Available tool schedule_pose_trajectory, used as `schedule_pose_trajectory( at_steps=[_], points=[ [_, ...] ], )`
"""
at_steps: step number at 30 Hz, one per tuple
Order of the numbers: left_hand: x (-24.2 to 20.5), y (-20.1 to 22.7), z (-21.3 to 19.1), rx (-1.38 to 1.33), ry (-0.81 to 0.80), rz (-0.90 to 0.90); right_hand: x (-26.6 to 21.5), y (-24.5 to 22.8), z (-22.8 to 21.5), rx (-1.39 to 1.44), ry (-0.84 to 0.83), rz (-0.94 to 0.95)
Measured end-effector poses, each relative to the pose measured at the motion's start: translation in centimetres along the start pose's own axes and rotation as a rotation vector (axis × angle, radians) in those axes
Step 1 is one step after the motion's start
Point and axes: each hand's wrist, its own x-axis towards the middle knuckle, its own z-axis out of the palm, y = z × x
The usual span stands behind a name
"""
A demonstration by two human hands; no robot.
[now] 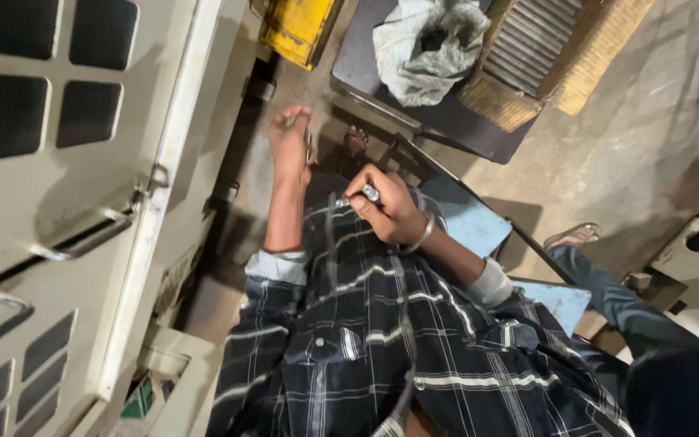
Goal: The person wipes a metal rod with a cloth, then arranges multiple metal rods in a green plastic bin. The person opens a machine door, reaches inside to adjust a component, and closes the door.
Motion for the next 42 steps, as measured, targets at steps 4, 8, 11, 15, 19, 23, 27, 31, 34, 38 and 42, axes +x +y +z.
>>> schedule_pose_trajectory(
  at_steps=[4,8,11,15,19,23,27,31,34,38,42],
  points=[
    [-2.7,1.9,-0.3,-0.117,-0.219,-0.104,2.5,-2.9,-1.2,-0.299,0.032,0.037],
    [-3.8,2.9,1.4,-0.130,-0.326,-0.165,4.6,-2.5,-0.8,-0.077,-0.011,0.199],
    [-4.4,3.0,2.3,-0.063,-0.363,-0.169,4.7,-1.5,-0.5,-0.030,0.035,0.091],
    [-4.8,3.4,2.8,-0.074,-0.402,-0.171,4.8,-1.5,-0.5,0.098,0.043,-0.024],
    [-5.0,4.0,2.9,-0.034,-0.449,-0.192,4.8,-1.9,-0.3,-0.214,0.187,-0.003],
    [-5.5,4.2,3.0,-0.028,-0.447,-0.181,5.1,-1.9,0.3,-0.293,0.248,-0.077],
    [-4.7,2.9,2.8,-0.040,-0.430,-0.150,5.4,-1.0,0.6,-0.271,0.298,-0.178],
    [-2.2,1.5,3.1,0.044,-0.286,0.233,4.5,-1.3,0.2,-0.219,0.223,-0.126],
    [-0.4,2.1,2.8,-0.003,-0.178,0.072,3.4,-2.7,-0.4,-0.154,0.130,-0.190],
    [-1.3,3.0,1.5,-0.071,-0.419,-0.207,3.8,-3.5,-0.6,-0.190,0.170,0.001],
    [-2.7,3.8,2.9,-0.086,-0.483,-0.199,6.0,-3.0,-1.6,-0.028,0.101,-0.093]
  ],
)
